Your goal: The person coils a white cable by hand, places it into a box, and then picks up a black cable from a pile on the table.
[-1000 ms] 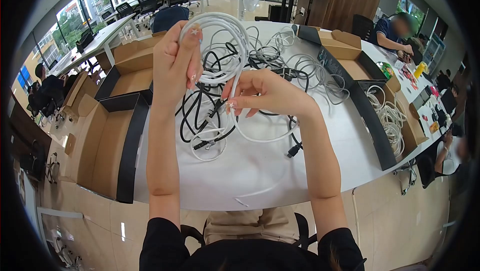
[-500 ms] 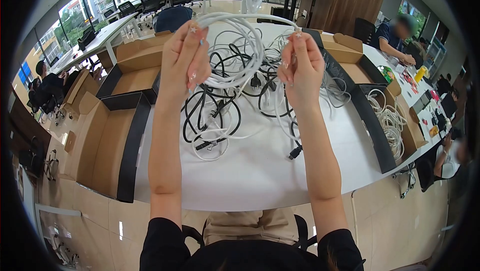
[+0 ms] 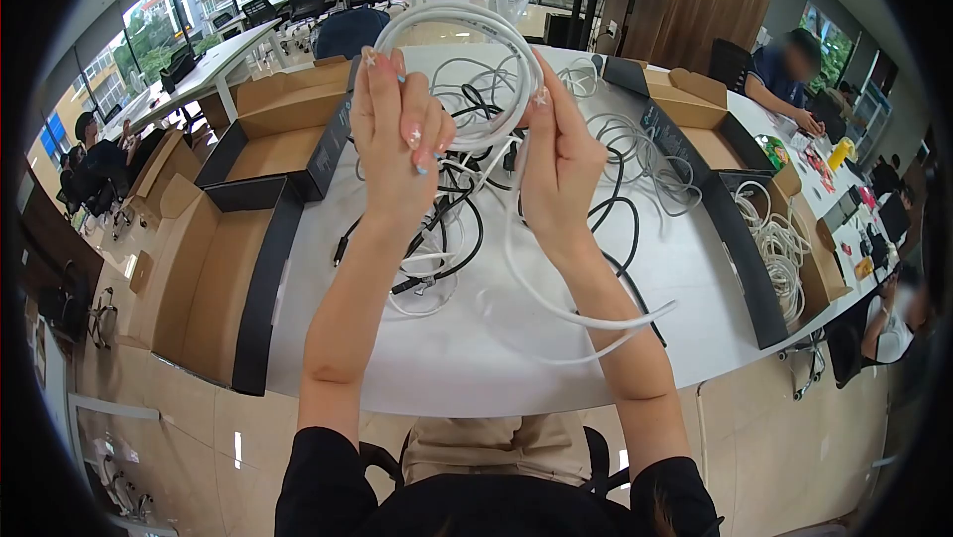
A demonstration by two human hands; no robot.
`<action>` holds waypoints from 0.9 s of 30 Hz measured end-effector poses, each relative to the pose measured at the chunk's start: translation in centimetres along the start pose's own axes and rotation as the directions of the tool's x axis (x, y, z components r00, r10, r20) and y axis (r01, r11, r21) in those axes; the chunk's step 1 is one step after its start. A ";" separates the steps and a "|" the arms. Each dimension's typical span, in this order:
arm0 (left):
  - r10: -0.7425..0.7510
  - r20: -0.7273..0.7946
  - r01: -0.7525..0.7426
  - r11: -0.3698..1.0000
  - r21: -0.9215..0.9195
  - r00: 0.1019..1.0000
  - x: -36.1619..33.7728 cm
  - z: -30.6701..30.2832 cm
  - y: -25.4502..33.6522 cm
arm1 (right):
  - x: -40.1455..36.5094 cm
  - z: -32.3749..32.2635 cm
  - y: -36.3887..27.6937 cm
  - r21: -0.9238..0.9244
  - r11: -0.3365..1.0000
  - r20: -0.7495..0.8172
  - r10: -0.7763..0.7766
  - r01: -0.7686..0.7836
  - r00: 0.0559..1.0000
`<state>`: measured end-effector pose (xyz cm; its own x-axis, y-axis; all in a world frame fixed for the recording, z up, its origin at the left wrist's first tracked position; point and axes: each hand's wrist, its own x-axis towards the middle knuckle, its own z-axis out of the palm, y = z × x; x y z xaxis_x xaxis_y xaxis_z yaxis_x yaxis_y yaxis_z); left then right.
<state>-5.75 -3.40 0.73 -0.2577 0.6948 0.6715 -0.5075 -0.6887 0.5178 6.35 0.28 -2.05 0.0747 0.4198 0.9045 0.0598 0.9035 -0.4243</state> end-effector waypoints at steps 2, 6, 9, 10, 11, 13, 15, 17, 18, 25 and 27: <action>0.015 -0.032 -0.016 0.999 -0.035 0.999 -0.3 -0.1 -1.1 | 0.1 -0.3 -1.0 0.117 0.978 0.059 0.169 -0.175 0.984; -0.010 0.029 0.012 0.998 -0.057 1.000 -0.7 -0.3 -2.4 | 0.6 -0.9 -0.7 0.252 0.922 0.143 0.264 -0.293 0.954; 0.001 -0.030 -0.002 0.999 -0.034 1.000 -1.5 1.1 -3.7 | 1.5 -1.9 -1.4 0.357 0.877 0.166 0.278 -0.321 0.946; 0.009 -0.068 -0.009 1.000 -0.007 0.998 -2.0 2.0 -3.7 | 1.6 -2.1 -1.8 0.390 0.863 0.182 0.268 -0.319 0.946; 0.016 -0.107 -0.014 1.000 0.019 0.994 -2.4 2.5 -3.8 | 1.6 -2.1 -1.8 0.317 0.913 0.137 0.223 -0.256 0.965; 0.010 -0.088 -0.008 1.000 0.024 0.996 -2.8 2.4 -4.4 | 1.6 -2.0 -1.5 0.155 0.979 0.059 0.122 -0.130 0.991; 0.002 -0.024 -0.002 1.000 0.005 1.000 -3.1 1.7 -5.3 | 2.0 -2.5 -1.3 0.250 0.953 0.031 0.166 -0.169 0.986; -0.022 0.014 0.023 1.000 -0.014 1.000 -3.6 2.2 -5.6 | 2.5 -3.2 -1.2 0.353 0.905 0.010 0.249 -0.237 0.968; -0.036 0.004 0.036 0.998 -0.047 0.999 -3.8 2.6 -6.0 | 2.7 -3.6 -1.3 0.405 0.867 0.012 0.312 -0.289 0.950; -0.306 0.409 0.302 0.950 0.075 0.860 -1.2 0.4 -3.1 | 4.3 -6.4 -1.0 0.290 0.855 0.321 0.336 -0.430 0.885; -0.427 0.458 0.305 0.898 0.318 0.780 -0.3 0.1 -1.0 | 4.1 -6.3 -1.1 0.197 0.883 0.428 0.314 -0.427 0.848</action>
<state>-5.10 -2.88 0.06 0.3922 0.7409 0.5451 -0.2730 -0.4721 0.8382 12.89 0.47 1.83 -0.3436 0.6764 0.6515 -0.1753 0.6354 -0.7520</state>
